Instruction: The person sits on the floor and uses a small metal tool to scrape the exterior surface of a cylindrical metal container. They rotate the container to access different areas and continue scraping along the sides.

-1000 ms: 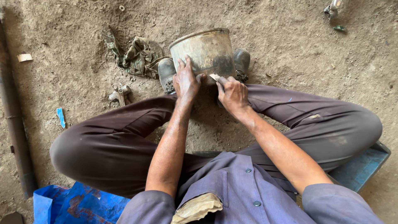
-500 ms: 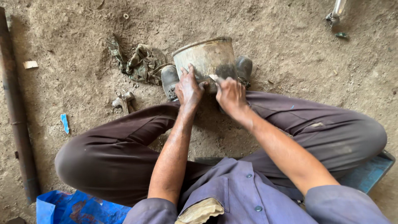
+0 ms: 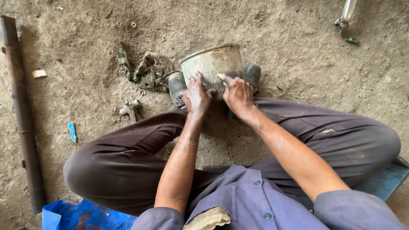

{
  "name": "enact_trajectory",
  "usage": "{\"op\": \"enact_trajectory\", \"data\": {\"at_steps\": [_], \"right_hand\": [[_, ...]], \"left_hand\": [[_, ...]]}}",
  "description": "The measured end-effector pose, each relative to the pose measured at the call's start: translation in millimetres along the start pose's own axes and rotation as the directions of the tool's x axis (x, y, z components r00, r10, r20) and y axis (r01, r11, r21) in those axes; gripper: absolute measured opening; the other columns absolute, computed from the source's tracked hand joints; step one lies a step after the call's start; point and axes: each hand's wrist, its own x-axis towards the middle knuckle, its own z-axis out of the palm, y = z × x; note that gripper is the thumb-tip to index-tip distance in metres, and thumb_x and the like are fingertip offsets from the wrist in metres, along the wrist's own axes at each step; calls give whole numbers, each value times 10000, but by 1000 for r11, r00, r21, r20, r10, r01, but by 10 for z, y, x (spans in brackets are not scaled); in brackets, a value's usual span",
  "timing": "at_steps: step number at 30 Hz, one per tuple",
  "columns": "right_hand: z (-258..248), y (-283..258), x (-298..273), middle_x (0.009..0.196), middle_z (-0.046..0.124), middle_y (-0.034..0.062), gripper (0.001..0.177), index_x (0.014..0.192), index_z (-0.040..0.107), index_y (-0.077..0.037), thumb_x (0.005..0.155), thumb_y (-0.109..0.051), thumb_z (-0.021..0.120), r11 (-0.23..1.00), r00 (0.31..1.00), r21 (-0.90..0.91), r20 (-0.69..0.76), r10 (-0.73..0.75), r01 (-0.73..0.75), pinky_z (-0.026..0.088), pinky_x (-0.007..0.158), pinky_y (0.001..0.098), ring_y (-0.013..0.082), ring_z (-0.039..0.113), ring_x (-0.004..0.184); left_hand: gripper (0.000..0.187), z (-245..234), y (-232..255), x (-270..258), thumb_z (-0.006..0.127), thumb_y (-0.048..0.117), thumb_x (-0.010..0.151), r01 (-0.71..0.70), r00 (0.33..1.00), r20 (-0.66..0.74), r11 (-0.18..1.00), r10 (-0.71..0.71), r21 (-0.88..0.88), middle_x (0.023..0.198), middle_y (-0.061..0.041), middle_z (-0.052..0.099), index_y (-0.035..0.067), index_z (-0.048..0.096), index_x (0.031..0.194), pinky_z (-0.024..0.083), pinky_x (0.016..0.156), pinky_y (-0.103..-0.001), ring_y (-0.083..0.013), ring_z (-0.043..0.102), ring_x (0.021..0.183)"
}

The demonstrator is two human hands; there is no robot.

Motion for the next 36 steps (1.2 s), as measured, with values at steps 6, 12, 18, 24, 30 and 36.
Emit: {"op": "enact_trajectory", "data": {"at_steps": [6, 12, 18, 24, 30, 36], "right_hand": [[112, -1, 734, 632, 634, 82, 143, 935, 757, -28, 992, -42, 626, 994, 994, 3, 27, 110, -110, 418, 340, 317, 167, 529, 465], [-38, -58, 382, 654, 635, 94, 293, 1053, 763, -23, 920, 88, 526, 993, 986, 48, 136, 97, -105, 432, 320, 291, 153, 538, 448], [47, -131, 695, 617, 628, 148, 193, 842, 712, -1, 990, -39, 595, 940, 963, 236, 166, 211, -247, 430, 351, 336, 188, 541, 464], [99, -39, 373, 654, 639, 99, 175, 857, 709, -14, 907, 65, 562, 999, 999, -7, -5, 51, -51, 474, 434, 299, 161, 566, 516], [30, -23, 470, 639, 645, 119, 142, 923, 745, 2, 950, 2, 606, 988, 991, 73, 14, 135, -136, 418, 317, 351, 183, 535, 453], [-30, 37, 643, 690, 646, 120, 285, 1118, 754, 24, 884, 22, 591, 979, 997, 193, -46, 68, -57, 404, 254, 268, 141, 516, 401]], "left_hand": [[975, -51, 6, -14, 914, 274, 736, -21, 1000, -14, 999, 21, 37, 1414, -407, 463, -10, 382, 1502, 564, 859, -449, -427, 649, 1123], [939, 132, -45, 28, 875, 185, 764, 0, 1000, 16, 998, -1, 58, 1429, -385, 486, -9, 370, 1531, 579, 857, -428, -393, 668, 1131], [938, 15, -31, 1, 898, 234, 749, -6, 1000, 6, 1000, 6, 17, 1408, -385, 481, 9, 383, 1501, 551, 899, -459, -437, 643, 1128], [933, -51, 43, 0, 894, 222, 734, 12, 1000, 12, 1000, -12, -23, 1397, -358, 511, 21, 400, 1500, 559, 901, -456, -433, 666, 1116], [895, -74, 39, -8, 884, 208, 764, 19, 999, 40, 1000, -19, 1, 1434, -397, 463, 13, 406, 1496, 578, 861, -456, -422, 685, 1074], [806, -161, 117, -31, 885, 244, 778, 29, 999, 34, 999, -30, 16, 1444, -348, 492, 58, 476, 1448, 555, 901, -488, -415, 681, 1108]]}}
